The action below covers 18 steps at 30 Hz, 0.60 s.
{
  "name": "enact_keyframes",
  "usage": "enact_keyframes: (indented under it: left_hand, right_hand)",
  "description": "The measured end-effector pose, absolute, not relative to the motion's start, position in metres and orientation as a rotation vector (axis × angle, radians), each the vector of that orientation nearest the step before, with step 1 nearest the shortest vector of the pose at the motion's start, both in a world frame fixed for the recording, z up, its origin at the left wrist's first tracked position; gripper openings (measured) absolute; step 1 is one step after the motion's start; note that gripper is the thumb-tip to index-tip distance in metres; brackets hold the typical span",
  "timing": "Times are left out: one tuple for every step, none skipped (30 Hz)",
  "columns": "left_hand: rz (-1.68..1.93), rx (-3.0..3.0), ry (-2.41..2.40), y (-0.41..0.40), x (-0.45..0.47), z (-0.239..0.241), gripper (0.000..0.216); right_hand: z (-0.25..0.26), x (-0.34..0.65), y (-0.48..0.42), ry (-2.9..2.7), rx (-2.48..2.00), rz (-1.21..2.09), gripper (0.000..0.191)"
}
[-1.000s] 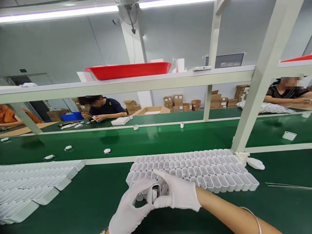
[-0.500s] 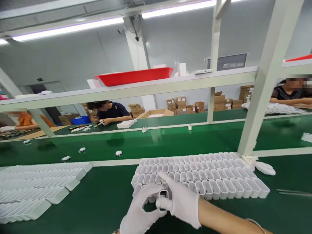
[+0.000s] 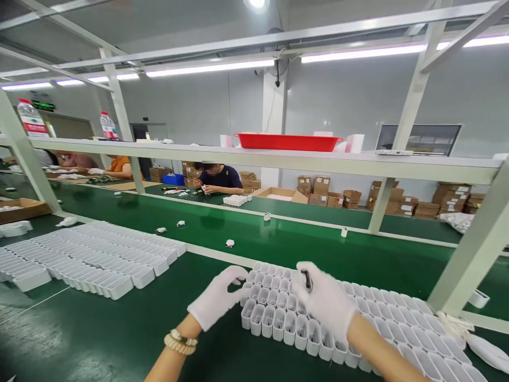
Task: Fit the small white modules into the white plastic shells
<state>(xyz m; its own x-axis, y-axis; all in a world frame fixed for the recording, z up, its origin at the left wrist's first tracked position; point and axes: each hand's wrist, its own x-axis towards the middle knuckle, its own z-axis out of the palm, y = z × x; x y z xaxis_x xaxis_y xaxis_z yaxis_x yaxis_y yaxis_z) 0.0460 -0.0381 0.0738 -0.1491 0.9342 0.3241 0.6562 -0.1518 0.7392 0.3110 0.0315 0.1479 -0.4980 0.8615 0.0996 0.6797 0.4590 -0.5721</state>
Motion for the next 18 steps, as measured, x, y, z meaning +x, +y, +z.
enact_keyframes:
  left_hand:
    - [1.157, 1.754, 1.83, -0.036, 0.032, 0.071, 0.023]
    - [1.114, 1.729, 1.84, -0.034, 0.021, 0.067, 0.025]
    - [1.069, 1.705, 1.849, -0.032, 0.013, 0.062, 0.027]
    - [1.031, 1.689, 1.848, -0.031, 0.009, 0.057, 0.029]
    - [0.999, 1.683, 1.843, -0.03, 0.007, 0.053, 0.031]
    - [0.975, 1.683, 1.836, -0.028, 0.007, 0.049, 0.031]
    - [0.958, 1.692, 1.827, -0.027, 0.009, 0.046, 0.03]
    - [0.947, 1.707, 1.817, -0.025, 0.012, 0.044, 0.028]
    - [0.939, 1.727, 1.809, -0.024, 0.015, 0.044, 0.025]
    - [0.932, 1.746, 1.805, -0.022, 0.018, 0.044, 0.023]
    - [0.925, 1.762, 1.807, -0.022, 0.02, 0.045, 0.021]
    - [0.916, 1.774, 1.813, -0.021, 0.023, 0.046, 0.019]
    - [0.906, 1.783, 1.825, -0.022, 0.025, 0.048, 0.017]
    - [0.895, 1.79, 1.838, -0.022, 0.027, 0.05, 0.015]
    - [0.884, 1.794, 1.854, -0.023, 0.029, 0.052, 0.012]
    - [0.871, 1.797, 1.869, -0.024, 0.03, 0.053, 0.01]
    - [0.86, 1.8, 1.881, -0.025, 0.031, 0.055, 0.007]
    - [0.85, 1.801, 1.893, -0.026, 0.032, 0.056, 0.006]
  right_hand:
    - [0.154, 0.307, 0.048, -2.36, -1.385, 0.576, 0.035]
    - [0.158, 0.303, 0.066, -2.355, -1.443, 0.532, 0.034]
    - [0.16, 0.299, 0.084, -2.35, -1.49, 0.503, 0.034]
    - [0.16, 0.296, 0.101, -2.351, -1.535, 0.477, 0.033]
    - [0.159, 0.293, 0.116, -2.354, -1.577, 0.451, 0.033]
    - [0.157, 0.291, 0.129, -2.36, -1.623, 0.428, 0.032]
    - [0.153, 0.289, 0.139, -2.367, -1.668, 0.406, 0.032]
    - [0.149, 0.287, 0.148, -2.375, -1.713, 0.386, 0.031]
    - [0.144, 0.287, 0.155, -2.382, -1.757, 0.371, 0.031]
    - [0.138, 0.287, 0.161, -2.389, -1.799, 0.358, 0.03]
    - [0.133, 0.287, 0.167, -2.394, -1.839, 0.348, 0.03]
    - [0.127, 0.287, 0.172, -2.399, -1.875, 0.34, 0.03]
    - [0.122, 0.287, 0.177, -2.403, -1.908, 0.333, 0.029]
    - [0.118, 0.287, 0.182, -2.407, -1.939, 0.327, 0.029]
    - [0.115, 0.286, 0.187, -2.412, -1.966, 0.32, 0.03]
    - [0.114, 0.284, 0.193, -2.416, -1.99, 0.312, 0.03]
    - [0.113, 0.281, 0.199, -2.422, -2.008, 0.301, 0.031]
    - [0.112, 0.275, 0.204, -2.43, -2.016, 0.288, 0.032]
